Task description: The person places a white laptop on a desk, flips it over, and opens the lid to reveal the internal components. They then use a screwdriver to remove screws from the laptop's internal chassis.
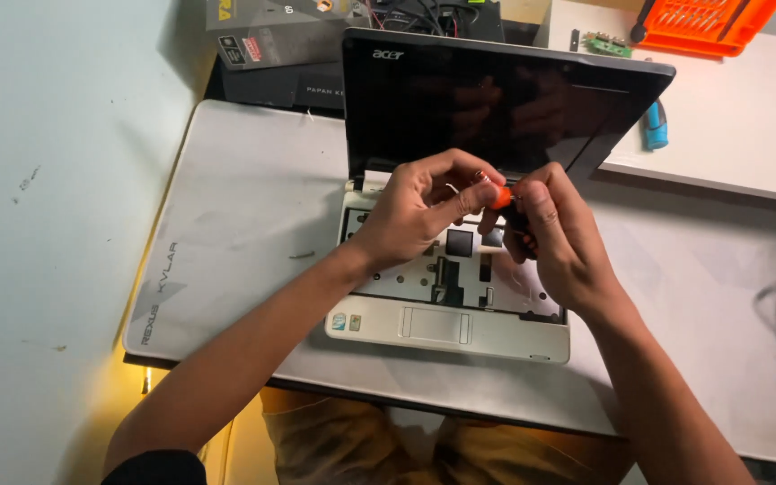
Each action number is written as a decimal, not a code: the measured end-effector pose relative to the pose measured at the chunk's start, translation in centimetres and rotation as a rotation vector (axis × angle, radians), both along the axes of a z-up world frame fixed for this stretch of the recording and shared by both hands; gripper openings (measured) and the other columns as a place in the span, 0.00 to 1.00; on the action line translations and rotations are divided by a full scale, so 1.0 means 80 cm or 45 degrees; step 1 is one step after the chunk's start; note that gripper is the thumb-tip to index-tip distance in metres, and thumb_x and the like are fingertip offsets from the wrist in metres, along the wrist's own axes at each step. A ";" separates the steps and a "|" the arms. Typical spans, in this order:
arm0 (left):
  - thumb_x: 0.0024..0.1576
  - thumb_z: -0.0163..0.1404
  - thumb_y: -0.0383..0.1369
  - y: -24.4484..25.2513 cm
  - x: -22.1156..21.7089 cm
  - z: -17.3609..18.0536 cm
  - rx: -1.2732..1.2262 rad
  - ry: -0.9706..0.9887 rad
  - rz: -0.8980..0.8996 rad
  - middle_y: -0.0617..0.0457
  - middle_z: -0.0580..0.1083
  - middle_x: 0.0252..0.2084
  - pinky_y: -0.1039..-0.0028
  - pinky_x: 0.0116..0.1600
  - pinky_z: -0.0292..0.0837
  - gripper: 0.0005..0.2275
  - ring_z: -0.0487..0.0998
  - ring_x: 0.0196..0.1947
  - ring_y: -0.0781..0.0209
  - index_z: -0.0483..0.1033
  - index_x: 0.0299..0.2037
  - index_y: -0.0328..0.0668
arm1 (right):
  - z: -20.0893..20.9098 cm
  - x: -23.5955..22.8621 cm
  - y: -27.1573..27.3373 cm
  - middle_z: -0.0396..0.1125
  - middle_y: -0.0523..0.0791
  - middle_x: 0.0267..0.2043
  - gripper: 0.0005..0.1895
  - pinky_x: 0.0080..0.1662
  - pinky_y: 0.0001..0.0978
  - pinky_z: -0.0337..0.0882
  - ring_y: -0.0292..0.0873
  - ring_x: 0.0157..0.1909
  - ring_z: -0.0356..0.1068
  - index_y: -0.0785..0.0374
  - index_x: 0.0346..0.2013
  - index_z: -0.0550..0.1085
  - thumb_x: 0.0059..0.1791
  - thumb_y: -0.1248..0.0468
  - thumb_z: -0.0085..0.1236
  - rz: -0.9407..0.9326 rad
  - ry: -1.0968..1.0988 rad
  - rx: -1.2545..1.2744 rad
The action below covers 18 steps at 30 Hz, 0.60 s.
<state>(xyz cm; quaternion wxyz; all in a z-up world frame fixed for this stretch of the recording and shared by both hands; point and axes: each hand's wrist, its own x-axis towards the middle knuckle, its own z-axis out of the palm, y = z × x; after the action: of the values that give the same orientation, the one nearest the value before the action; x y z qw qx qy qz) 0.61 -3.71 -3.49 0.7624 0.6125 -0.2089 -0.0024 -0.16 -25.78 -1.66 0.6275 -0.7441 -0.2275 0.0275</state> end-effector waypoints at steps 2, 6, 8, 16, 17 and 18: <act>0.73 0.64 0.40 -0.001 -0.004 -0.004 -0.001 -0.021 -0.002 0.53 0.86 0.38 0.74 0.49 0.84 0.09 0.88 0.42 0.64 0.87 0.57 0.48 | 0.011 -0.009 0.007 0.65 0.50 0.20 0.18 0.33 0.31 0.64 0.42 0.25 0.61 0.65 0.54 0.66 0.73 0.54 0.34 0.014 0.049 -0.010; 0.73 0.65 0.38 -0.007 -0.002 -0.010 -0.061 -0.045 0.035 0.55 0.87 0.46 0.72 0.57 0.87 0.09 0.89 0.52 0.66 0.88 0.58 0.49 | -0.029 0.011 -0.012 0.66 0.51 0.28 0.15 0.38 0.33 0.72 0.42 0.32 0.66 0.67 0.57 0.68 0.73 0.57 0.41 -0.040 0.009 0.111; 0.77 0.59 0.38 -0.005 -0.002 0.002 -0.345 -0.041 0.020 0.50 0.87 0.49 0.71 0.58 0.84 0.08 0.87 0.52 0.67 0.84 0.59 0.46 | -0.007 0.008 -0.003 0.78 0.61 0.56 0.11 0.61 0.47 0.82 0.52 0.58 0.79 0.73 0.51 0.76 0.69 0.65 0.55 -0.168 -0.146 0.182; 0.78 0.55 0.36 0.013 -0.007 0.011 0.263 -0.352 0.075 0.47 0.80 0.35 0.62 0.46 0.85 0.09 0.84 0.35 0.55 0.83 0.61 0.45 | -0.026 0.013 -0.021 0.81 0.66 0.49 0.10 0.43 0.36 0.87 0.52 0.45 0.86 0.75 0.48 0.75 0.57 0.76 0.72 -0.240 0.067 0.474; 0.78 0.54 0.36 0.012 -0.013 0.022 0.406 -0.423 0.087 0.47 0.79 0.36 0.59 0.47 0.85 0.08 0.83 0.36 0.51 0.84 0.60 0.46 | -0.028 0.014 -0.023 0.82 0.65 0.45 0.11 0.42 0.35 0.87 0.50 0.41 0.87 0.75 0.48 0.76 0.56 0.77 0.73 -0.210 0.077 0.465; 0.78 0.54 0.36 0.012 -0.013 0.021 0.405 -0.420 0.085 0.47 0.79 0.36 0.59 0.47 0.85 0.08 0.83 0.36 0.51 0.84 0.60 0.46 | -0.028 0.015 -0.027 0.82 0.65 0.45 0.11 0.42 0.35 0.87 0.50 0.41 0.87 0.75 0.48 0.76 0.56 0.77 0.73 -0.213 0.080 0.465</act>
<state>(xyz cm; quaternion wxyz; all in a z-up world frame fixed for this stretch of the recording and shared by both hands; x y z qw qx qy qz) -0.44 -2.75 -1.83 0.6113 0.7236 -0.3074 0.0900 1.01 -27.98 -3.92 0.7588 -0.6332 -0.1465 -0.0433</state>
